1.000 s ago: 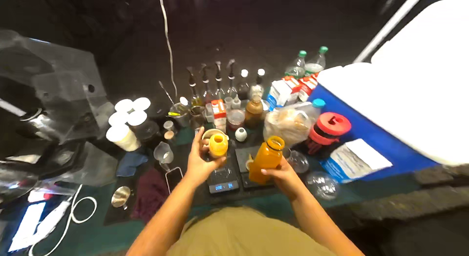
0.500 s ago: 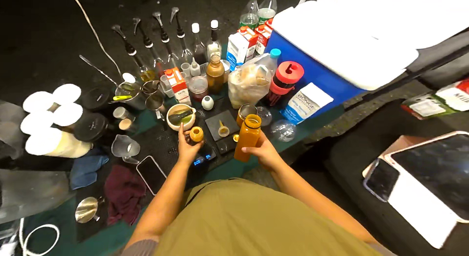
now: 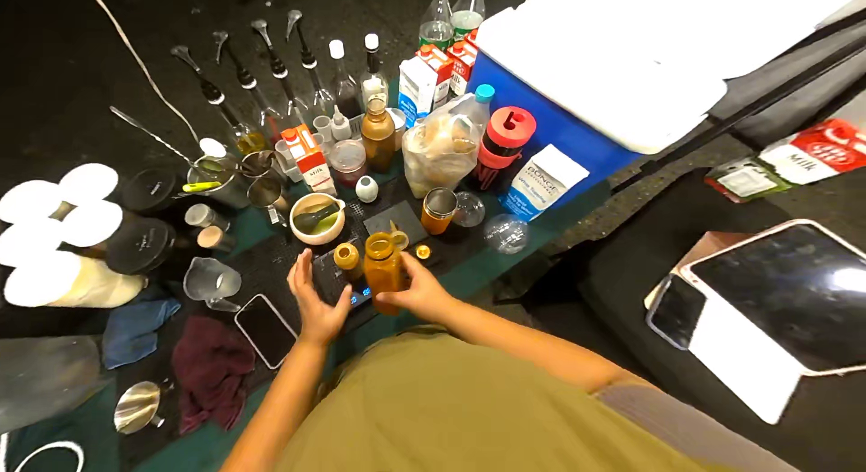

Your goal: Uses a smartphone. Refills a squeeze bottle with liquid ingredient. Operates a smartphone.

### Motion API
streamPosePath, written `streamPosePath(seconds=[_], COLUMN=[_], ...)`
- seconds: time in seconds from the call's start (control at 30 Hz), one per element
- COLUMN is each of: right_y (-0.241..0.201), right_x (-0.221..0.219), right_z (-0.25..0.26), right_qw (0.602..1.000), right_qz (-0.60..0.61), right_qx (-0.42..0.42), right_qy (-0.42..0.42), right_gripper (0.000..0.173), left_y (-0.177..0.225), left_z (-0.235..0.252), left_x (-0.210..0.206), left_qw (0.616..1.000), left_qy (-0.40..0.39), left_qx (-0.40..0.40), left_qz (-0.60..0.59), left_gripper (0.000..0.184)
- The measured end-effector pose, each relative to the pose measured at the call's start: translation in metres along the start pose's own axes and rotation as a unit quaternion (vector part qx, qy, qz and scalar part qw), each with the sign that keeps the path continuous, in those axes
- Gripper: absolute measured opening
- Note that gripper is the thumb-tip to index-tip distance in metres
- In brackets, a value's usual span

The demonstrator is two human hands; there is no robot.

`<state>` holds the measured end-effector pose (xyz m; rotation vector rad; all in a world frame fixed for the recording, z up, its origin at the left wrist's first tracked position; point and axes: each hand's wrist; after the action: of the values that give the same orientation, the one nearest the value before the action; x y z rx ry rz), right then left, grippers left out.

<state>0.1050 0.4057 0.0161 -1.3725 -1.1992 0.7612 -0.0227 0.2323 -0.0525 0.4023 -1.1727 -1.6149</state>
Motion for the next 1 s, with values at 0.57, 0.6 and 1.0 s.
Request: streamPosePath(seconds=[0.57, 0.6, 1.0], right_y=[0.080, 0.083, -0.041], right_x=[0.068, 0.067, 0.039], right_z=[0.068, 0.069, 0.029], right_qw=[0.875, 0.872, 0.990], right_qz=[-0.447, -0.451, 0.034], right_qx=[-0.188, -0.187, 0.128], right_qy=[-0.006, -0.004, 0.058], right_gripper=[0.083, 0.073, 0.028], left_y=[0.084, 0.085, 0.086], left_z=[-0.001, 0.000, 0.012], left_x=[0.026, 0.028, 0.031], left_qw=[0.971, 0.971, 0.966], left_qy=[-0.054, -0.059, -0.072], left_qx=[0.205, 0.199, 0.063], left_qz=[0.107, 0.118, 0.241], left_gripper=[0.080, 0.079, 0.073])
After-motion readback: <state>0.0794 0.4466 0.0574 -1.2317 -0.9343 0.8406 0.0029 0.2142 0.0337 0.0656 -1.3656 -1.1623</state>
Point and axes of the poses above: each hand's wrist, its own z-axis towards the middle knuckle, its own x-axis out of the back of the hand, y = z × x, and after that the axes turned 4 degrees about -z, right-handed
